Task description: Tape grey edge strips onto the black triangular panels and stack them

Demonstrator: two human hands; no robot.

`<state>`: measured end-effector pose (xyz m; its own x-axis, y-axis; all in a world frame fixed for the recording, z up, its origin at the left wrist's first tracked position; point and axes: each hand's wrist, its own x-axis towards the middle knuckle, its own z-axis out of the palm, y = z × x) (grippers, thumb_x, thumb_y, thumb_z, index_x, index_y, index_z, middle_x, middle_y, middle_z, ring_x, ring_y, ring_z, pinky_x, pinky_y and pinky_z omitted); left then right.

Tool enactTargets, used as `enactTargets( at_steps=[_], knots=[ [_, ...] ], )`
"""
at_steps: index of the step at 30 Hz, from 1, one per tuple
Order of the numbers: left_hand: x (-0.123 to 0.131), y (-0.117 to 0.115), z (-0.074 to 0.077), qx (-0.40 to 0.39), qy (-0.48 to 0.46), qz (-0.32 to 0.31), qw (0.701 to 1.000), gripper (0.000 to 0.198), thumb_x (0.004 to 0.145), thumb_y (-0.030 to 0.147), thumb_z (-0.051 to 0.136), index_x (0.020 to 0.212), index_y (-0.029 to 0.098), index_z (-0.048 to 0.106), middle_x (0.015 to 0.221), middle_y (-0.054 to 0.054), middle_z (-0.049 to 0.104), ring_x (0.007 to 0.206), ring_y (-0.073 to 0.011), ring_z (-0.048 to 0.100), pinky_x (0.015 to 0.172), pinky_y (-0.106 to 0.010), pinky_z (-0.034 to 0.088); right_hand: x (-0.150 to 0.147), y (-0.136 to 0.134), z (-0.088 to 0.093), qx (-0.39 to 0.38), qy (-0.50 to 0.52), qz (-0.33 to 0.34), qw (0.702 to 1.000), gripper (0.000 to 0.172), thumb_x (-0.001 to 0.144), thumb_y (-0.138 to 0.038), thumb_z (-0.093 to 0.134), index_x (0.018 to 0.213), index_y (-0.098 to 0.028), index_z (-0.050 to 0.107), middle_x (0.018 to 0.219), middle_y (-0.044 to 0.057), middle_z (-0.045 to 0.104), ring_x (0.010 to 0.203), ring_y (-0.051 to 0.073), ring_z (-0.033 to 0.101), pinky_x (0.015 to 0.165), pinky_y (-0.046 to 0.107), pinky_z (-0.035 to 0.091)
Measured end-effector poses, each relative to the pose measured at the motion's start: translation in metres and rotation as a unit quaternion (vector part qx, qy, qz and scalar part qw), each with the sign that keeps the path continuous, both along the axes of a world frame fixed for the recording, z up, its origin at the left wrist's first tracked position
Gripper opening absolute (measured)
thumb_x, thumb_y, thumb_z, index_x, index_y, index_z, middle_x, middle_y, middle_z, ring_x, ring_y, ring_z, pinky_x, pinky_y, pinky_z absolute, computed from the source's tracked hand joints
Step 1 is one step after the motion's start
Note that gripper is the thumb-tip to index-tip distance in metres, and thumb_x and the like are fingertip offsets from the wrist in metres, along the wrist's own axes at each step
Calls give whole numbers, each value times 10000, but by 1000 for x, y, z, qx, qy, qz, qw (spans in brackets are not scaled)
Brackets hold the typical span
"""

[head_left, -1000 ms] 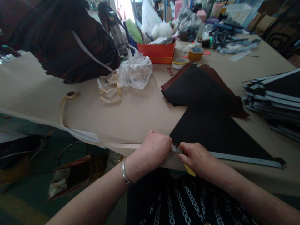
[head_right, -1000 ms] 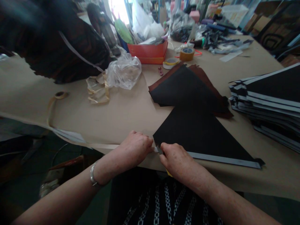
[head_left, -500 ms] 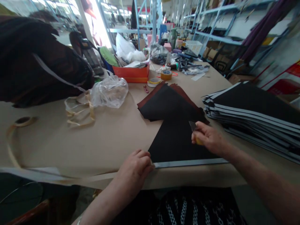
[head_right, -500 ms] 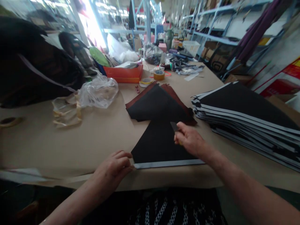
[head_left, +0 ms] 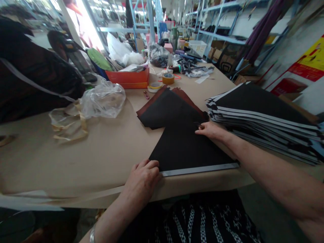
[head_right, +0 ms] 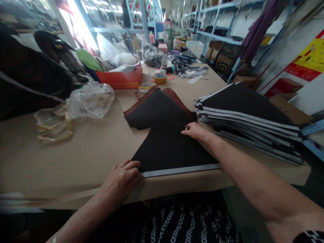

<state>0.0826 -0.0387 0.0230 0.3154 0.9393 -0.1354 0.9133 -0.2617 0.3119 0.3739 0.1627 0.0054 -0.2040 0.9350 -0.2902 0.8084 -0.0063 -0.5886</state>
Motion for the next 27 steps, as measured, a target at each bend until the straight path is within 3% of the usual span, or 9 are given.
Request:
enactTargets(
  at_steps=[5, 9, 11, 13, 17, 20, 24, 27],
  knots=[
    [-12, 6, 3, 1, 1, 8, 1000, 239, 901, 261, 464, 771, 206, 657, 1048, -35, 660, 1035, -249, 539, 861, -396, 379, 26, -35, 11, -92, 57, -21, 994, 347, 644, -428, 679, 578, -191, 435, 437, -78, 348, 396, 63, 312, 430, 225, 255],
    [-20, 14, 3, 13, -7, -4, 1000, 261, 908, 277, 454, 734, 193, 630, 906, -43, 655, 897, -212, 566, 782, -343, 397, 43, -66, 3, -82, 97, -40, 991, 297, 612, -401, 702, 724, -166, 560, 594, -11, 561, 537, 116, 512, 537, 239, 386],
    [-20, 17, 3, 17, -4, -8, 1000, 261, 898, 268, 467, 703, 187, 621, 864, -49, 649, 841, -203, 561, 748, -335, 395, 41, -64, -2, -54, 116, -55, 990, 358, 636, -405, 685, 886, -165, 596, 754, 26, 640, 689, 153, 587, 633, 254, 428],
    [-17, 18, 4, 18, 6, -1, 1000, 253, 888, 251, 474, 696, 185, 624, 856, -58, 647, 842, -211, 558, 740, -341, 393, 30, -52, -4, -31, 126, -67, 989, 364, 654, -395, 678, 923, -162, 599, 799, 34, 648, 750, 163, 595, 666, 253, 428],
    [-11, 16, 6, 12, 20, 23, 999, 261, 895, 226, 448, 713, 173, 629, 892, -83, 648, 893, -237, 563, 770, -366, 408, -2, -23, 6, -41, 132, -54, 989, 238, 668, -359, 681, 734, -157, 574, 579, -29, 522, 546, 102, 491, 526, 219, 357],
    [-12, 13, 6, 10, 14, 37, 999, 291, 910, 236, 426, 701, 168, 616, 889, -88, 649, 903, -239, 570, 794, -374, 418, -16, -14, 12, -83, 141, -38, 986, 280, 700, -403, 654, 671, -174, 496, 466, -87, 369, 401, 57, 333, 420, 204, 251],
    [-19, 12, 4, 22, 13, 44, 999, 285, 911, 236, 425, 707, 169, 612, 866, -80, 649, 886, -236, 573, 785, -370, 420, -9, -17, 10, -132, 146, -27, 980, 353, 675, -453, 675, 661, -185, 446, 455, -104, 342, 362, 38, 278, 386, 195, 198],
    [-28, 18, 3, 38, 19, 52, 998, 290, 909, 243, 431, 692, 173, 610, 830, -76, 647, 847, -226, 577, 759, -351, 420, 5, -40, 4, -157, 142, -23, 977, 335, 636, -427, 695, 660, -173, 478, 464, -81, 401, 374, 48, 323, 386, 197, 212]
  ],
)
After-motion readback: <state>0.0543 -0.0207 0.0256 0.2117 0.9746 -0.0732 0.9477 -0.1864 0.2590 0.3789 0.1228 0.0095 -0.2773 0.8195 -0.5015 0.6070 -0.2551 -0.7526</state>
